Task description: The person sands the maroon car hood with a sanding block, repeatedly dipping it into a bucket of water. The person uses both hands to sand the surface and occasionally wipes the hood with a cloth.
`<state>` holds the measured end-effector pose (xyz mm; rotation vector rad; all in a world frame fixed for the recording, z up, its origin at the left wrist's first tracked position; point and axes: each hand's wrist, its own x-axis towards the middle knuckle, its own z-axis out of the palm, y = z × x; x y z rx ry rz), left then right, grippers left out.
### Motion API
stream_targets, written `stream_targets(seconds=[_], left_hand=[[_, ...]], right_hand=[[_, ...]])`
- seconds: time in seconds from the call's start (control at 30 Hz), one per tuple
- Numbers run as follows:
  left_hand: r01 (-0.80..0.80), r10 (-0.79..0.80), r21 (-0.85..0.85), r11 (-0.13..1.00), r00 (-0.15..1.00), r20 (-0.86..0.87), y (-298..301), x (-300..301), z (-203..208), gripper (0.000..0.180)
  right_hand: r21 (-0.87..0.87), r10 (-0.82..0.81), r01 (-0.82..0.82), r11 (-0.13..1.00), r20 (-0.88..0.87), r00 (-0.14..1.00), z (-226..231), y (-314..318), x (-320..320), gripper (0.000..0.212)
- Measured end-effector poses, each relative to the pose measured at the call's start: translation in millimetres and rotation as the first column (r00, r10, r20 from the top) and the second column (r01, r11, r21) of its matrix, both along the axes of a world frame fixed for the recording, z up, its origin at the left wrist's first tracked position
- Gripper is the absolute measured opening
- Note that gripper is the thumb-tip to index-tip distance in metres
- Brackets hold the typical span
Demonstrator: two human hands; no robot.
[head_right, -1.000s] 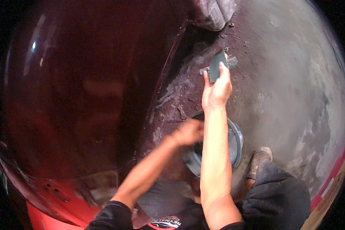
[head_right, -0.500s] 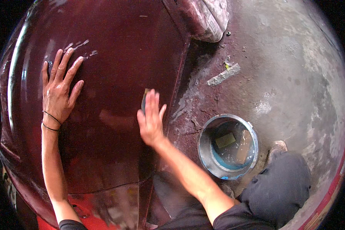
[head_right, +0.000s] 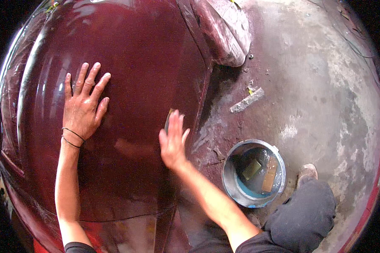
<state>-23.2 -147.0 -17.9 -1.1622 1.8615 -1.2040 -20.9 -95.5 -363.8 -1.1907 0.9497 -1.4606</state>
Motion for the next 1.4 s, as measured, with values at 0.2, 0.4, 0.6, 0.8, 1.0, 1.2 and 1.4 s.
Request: stream_targets(seconds=[0.2,0.4,0.6,0.8,1.0,1.2,1.4], left_hand=[[0.006,-0.006,0.013,1.000,0.999,-0.042,-4,-8,-4,0.059],[-0.004,0.004,-0.002,1.000,1.000,-0.010,5,-5,12,0.059],[-0.023,0.023,-0.001,1.000,1.000,-0.015,-1,-5,-5,0.059],[-0.050,0.051,-0.041,0.998,0.998,0.040,6,0,5,0.060],[-0.012,0.014,-0.040,0.999,0.998,0.057,4,3,5,0.060],[0.022,-0.021,-0.033,0.999,1.000,0.019,-6,-12,-4,0.060],[-0.057,0.058,-0.031,0.998,0.998,0.033,7,-5,2,0.059]], right_hand=[[0.051,-0.017,0.021,0.998,-0.079,0.997,1,-155,-46,0.071],[-0.081,0.124,-0.125,0.989,-0.014,0.992,2,50,7,0.076],[-0.034,0.023,-0.029,0.999,-0.158,0.987,-10,-127,-38,0.068],[-0.157,0.066,-0.074,0.985,-0.056,0.996,-2,16,-1,0.075],[-0.118,0.102,-0.103,0.988,-0.012,0.995,-3,0,-8,0.077],[-0.083,-0.157,0.137,0.987,-0.347,0.925,-22,-133,-37,0.069],[-0.114,0.078,-0.073,0.991,0.034,0.996,-15,20,7,0.073]])
